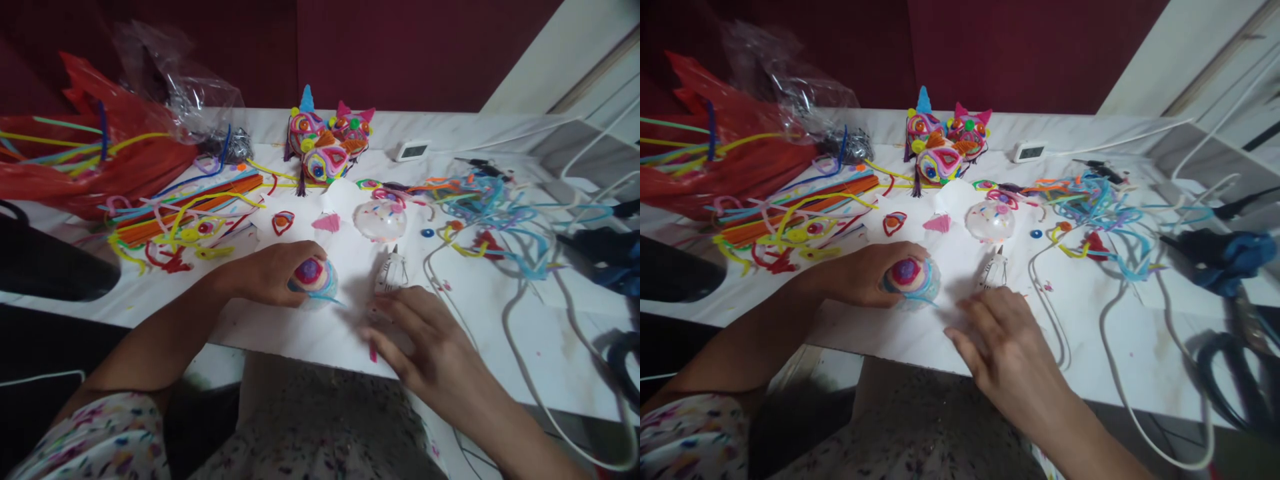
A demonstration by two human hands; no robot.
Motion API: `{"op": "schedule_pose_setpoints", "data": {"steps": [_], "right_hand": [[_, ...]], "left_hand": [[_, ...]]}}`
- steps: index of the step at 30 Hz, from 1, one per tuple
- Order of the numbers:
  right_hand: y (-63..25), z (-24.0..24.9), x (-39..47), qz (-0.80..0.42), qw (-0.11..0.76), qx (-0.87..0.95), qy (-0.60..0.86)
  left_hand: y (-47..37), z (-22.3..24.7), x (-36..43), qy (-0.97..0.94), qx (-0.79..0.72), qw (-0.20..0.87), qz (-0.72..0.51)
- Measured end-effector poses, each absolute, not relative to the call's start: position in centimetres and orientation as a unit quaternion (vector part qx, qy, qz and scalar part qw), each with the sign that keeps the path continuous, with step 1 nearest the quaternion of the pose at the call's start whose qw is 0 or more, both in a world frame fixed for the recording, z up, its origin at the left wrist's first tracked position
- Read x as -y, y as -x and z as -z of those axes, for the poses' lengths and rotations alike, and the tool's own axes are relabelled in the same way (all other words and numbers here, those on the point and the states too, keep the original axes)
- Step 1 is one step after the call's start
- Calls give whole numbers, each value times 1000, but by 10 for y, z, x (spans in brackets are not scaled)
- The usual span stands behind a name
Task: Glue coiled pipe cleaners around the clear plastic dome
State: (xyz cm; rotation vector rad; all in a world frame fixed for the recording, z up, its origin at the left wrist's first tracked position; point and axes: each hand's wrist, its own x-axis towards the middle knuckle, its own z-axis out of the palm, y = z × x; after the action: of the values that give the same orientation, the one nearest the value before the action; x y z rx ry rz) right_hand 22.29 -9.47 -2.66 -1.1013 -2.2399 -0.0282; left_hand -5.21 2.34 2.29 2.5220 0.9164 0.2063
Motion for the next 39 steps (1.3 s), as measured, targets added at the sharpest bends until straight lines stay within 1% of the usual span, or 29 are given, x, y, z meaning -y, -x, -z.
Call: {"op": "schedule_pose_setpoints", "data": {"steps": [3, 7, 16, 24, 28, 34, 39], "right_hand": [[-204, 30, 77, -3, 310, 866, 391], [-200, 40, 60, -30, 291, 880, 374], [-202, 36, 29, -100, 231, 892, 377], [-194, 33, 8, -109, 203, 889, 396], [-193, 35, 7, -90, 195, 894, 392], [-194, 37, 6, -15, 172, 907, 385], [-196, 27, 3, 38, 137, 905, 400]], "left_hand": [[52, -23, -23, -917, -323, 222, -78], [51, -24, -24, -918, -320, 222, -78], [53, -21, -25, -919, -325, 210, -81], [52, -24, -23, -913, -325, 233, -80], [51, -24, -23, -914, -325, 228, -80], [52, -23, -24, -917, -329, 213, -72], [51, -25, -24, -916, -335, 212, -64]]}}
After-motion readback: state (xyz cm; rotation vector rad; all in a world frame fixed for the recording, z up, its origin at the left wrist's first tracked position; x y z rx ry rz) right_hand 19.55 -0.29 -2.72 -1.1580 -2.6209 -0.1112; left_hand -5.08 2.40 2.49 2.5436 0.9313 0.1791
